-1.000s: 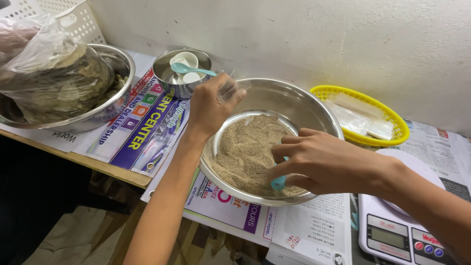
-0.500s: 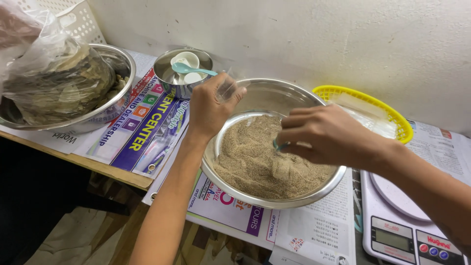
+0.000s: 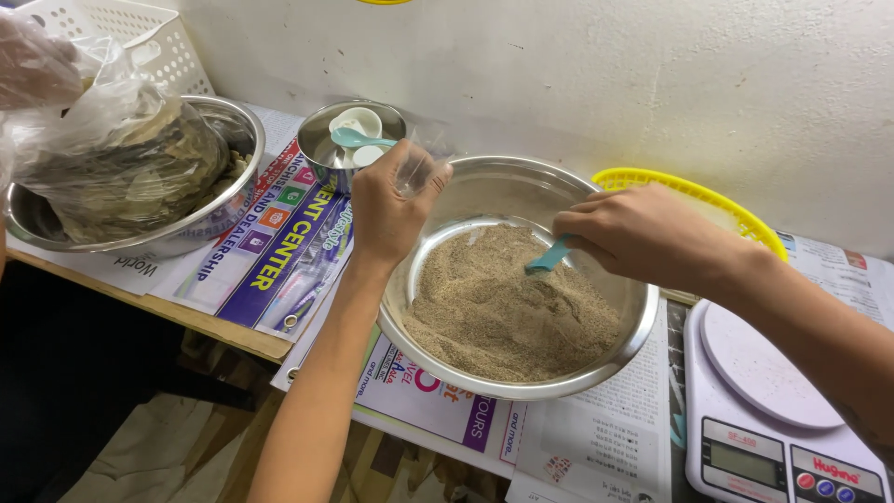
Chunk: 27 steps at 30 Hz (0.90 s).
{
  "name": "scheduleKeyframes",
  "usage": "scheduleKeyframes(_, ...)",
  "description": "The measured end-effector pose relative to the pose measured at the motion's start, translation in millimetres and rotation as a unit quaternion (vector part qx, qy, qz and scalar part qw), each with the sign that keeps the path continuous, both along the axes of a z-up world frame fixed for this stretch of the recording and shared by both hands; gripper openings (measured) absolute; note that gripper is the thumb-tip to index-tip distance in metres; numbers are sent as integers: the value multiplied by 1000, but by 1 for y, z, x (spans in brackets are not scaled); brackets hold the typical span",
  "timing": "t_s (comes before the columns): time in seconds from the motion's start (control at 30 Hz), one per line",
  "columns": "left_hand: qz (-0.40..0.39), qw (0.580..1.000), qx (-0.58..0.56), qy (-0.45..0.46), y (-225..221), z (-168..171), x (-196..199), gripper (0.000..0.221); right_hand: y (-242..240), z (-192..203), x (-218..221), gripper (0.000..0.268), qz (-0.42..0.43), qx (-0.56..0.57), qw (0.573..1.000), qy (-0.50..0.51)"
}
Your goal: Packaging powder into small plastic bags and weighing them on a digital scale
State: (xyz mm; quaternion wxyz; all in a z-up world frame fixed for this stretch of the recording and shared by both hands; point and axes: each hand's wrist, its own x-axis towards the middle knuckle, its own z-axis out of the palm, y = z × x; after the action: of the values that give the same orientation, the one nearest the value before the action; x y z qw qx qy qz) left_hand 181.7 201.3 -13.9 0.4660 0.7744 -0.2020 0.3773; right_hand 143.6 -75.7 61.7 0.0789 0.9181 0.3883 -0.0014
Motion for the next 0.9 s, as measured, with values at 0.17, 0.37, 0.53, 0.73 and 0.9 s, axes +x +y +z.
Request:
scheduleKeyframes(0.17,-1,1000,3,11,-1,0,0,25,-18,3,0,15,7,76,991,-107)
scheduleKeyframes(0.37,4,999,25,39,0,-3,3,25,-36,-58,47,10,3,28,967,-253)
scheduleKeyframes(0.53,21,997,41,58,1,-6,6,25,-3,-76,47,16,-12,54,980,-191)
scheduleKeyframes(0.73,50,995,49,70,-1,-6,7,25,33,-37,-1,17,74,168,983,-19)
scheduleKeyframes(0.9,59,995,29,70,2,-7,6,25,52,-75,60,14,-7,101,979,-179)
